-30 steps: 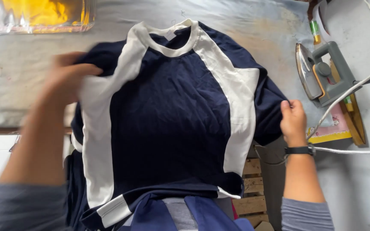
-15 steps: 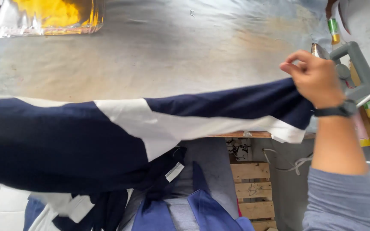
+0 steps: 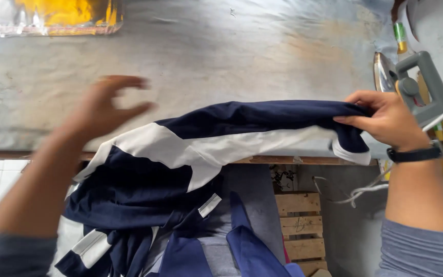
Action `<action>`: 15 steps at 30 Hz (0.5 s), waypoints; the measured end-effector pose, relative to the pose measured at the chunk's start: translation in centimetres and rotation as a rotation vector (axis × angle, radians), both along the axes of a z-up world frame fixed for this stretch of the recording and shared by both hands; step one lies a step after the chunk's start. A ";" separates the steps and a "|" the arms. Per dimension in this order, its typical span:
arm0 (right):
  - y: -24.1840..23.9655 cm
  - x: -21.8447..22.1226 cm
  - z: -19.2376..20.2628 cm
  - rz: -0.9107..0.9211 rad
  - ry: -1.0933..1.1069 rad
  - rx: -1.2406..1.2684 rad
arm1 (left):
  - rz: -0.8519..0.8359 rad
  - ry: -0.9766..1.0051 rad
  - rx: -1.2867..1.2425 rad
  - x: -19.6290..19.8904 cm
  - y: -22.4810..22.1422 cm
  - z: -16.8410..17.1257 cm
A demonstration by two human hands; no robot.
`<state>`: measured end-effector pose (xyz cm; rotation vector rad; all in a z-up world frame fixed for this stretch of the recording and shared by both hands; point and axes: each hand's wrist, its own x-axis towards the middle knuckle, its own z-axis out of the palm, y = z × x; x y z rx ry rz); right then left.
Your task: Ironing a shirt, folding it, and placing it into a plastic bag for packaging.
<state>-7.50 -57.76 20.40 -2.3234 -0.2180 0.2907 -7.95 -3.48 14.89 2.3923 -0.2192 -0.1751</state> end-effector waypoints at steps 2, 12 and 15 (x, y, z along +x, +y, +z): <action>2.2 -2.1 4.0 0.021 -0.015 0.027 | -0.218 0.073 -0.176 0.2 -7.2 1.2; -7.9 -5.4 10.4 0.080 -0.251 -0.471 | -0.749 0.541 0.196 -1.1 -7.8 3.5; -12.4 -3.4 7.7 0.107 -0.232 -0.518 | -0.354 0.918 0.445 -4.3 -2.0 6.3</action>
